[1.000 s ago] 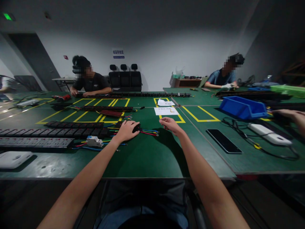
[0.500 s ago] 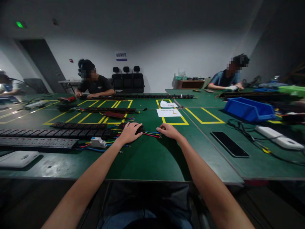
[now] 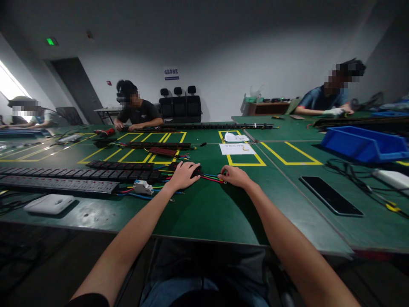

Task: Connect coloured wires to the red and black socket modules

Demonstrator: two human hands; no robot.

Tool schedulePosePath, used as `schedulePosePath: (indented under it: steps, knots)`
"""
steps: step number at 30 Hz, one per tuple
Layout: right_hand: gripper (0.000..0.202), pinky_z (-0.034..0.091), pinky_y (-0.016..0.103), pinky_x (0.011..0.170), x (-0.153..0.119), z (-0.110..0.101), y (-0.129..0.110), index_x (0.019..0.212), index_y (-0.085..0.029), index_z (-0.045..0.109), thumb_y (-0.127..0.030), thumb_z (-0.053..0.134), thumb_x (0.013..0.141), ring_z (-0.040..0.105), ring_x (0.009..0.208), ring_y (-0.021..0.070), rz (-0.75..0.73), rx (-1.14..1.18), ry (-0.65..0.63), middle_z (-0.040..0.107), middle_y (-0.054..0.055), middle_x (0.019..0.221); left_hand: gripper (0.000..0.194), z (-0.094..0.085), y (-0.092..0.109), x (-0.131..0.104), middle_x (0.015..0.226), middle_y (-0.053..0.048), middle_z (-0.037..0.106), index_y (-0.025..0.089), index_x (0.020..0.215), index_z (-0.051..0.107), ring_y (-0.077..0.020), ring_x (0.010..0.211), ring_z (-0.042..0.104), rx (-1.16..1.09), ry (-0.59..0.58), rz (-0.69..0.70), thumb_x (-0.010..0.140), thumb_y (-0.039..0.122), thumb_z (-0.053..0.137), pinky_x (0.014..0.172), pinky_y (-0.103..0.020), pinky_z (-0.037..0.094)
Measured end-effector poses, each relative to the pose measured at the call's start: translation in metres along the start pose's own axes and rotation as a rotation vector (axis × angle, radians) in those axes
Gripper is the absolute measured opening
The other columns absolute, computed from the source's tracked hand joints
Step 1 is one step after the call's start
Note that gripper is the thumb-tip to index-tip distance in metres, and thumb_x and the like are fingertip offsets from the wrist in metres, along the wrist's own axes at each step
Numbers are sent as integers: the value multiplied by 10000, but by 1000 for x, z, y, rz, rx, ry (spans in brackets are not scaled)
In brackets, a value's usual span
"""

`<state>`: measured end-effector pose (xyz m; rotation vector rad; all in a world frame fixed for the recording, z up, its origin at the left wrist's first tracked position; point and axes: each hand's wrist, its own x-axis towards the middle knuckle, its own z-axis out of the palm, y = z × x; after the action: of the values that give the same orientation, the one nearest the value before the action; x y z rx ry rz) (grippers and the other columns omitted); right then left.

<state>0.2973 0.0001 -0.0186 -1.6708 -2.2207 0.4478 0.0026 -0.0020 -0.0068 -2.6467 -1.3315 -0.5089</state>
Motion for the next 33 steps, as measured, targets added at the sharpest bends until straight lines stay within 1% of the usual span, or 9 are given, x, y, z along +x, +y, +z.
schedulePosePath:
  steps: [3, 7, 10, 13, 18, 22, 26, 29, 33]
  knots:
    - [350, 327, 269, 572, 0, 1, 0, 1018, -223, 689, -555, 629, 921, 624, 695, 175, -7, 13, 2, 715, 30, 812, 538, -1, 0, 0, 1449, -130, 613, 225, 1498, 536, -295, 1387, 517, 7, -5, 2, 1020, 469, 565, 1242, -554, 274]
    - [312, 306, 263, 570, 0, 1, -3, 935, -221, 651, -530, 671, 901, 594, 694, 170, 8, -28, 88, 689, 22, 789, 547, -2, 0, 1, 1449, -130, 613, 223, 1508, 527, -298, 1393, 513, 6, -12, 9, 1023, 475, 553, 1241, -567, 279]
    - [291, 277, 262, 569, -3, -2, -12, 831, -224, 615, -500, 685, 894, 537, 648, 151, -38, -99, 155, 655, 1, 741, 547, -2, -2, 3, 1449, -131, 612, 228, 1510, 529, -305, 1388, 519, 12, -11, 10, 1021, 473, 553, 1235, -570, 292]
    - [343, 273, 260, 575, -7, -5, -27, 794, -223, 644, -544, 666, 914, 545, 642, 138, -116, -103, 126, 663, -5, 732, 540, -1, -4, 4, 1448, -137, 616, 228, 1500, 542, -316, 1377, 530, 19, -1, 11, 1016, 467, 560, 1232, -582, 296]
    - [298, 321, 250, 602, -11, -7, -46, 868, -241, 742, -539, 742, 871, 625, 751, 161, -181, -187, 11, 739, 19, 863, 539, -2, -4, 4, 1448, -139, 616, 233, 1505, 539, -321, 1383, 526, 13, 4, 12, 1017, 461, 554, 1230, -592, 296]
    - [253, 361, 253, 623, -15, -13, -52, 920, -237, 762, -485, 713, 914, 659, 795, 180, -124, -265, -28, 755, 39, 912, 543, -4, -3, 4, 1449, -141, 613, 226, 1508, 535, -322, 1389, 521, 17, -10, 4, 1016, 455, 555, 1234, -599, 289]
    - [246, 390, 256, 644, -19, -18, -58, 916, -216, 744, -444, 661, 957, 676, 830, 196, -140, -353, -83, 753, 69, 983, 541, -4, -3, 4, 1447, -140, 612, 232, 1509, 535, -317, 1389, 520, 14, -16, 1, 1017, 455, 552, 1237, -594, 288]
    - [219, 403, 261, 676, -22, -17, -63, 992, -201, 706, -363, 562, 1021, 690, 872, 212, -142, -381, -60, 750, 106, 1042, 538, -3, -4, 4, 1442, -141, 613, 234, 1508, 537, -319, 1385, 523, 12, -12, 5, 1018, 455, 544, 1236, -596, 289]
    - [205, 378, 264, 649, -24, -17, -62, 1074, -214, 650, -358, 505, 1057, 676, 793, 207, -85, -264, 16, 738, 87, 907, 538, -1, -5, 4, 1437, -144, 615, 235, 1506, 538, -322, 1379, 527, 15, 1, 5, 1016, 457, 542, 1232, -592, 294]
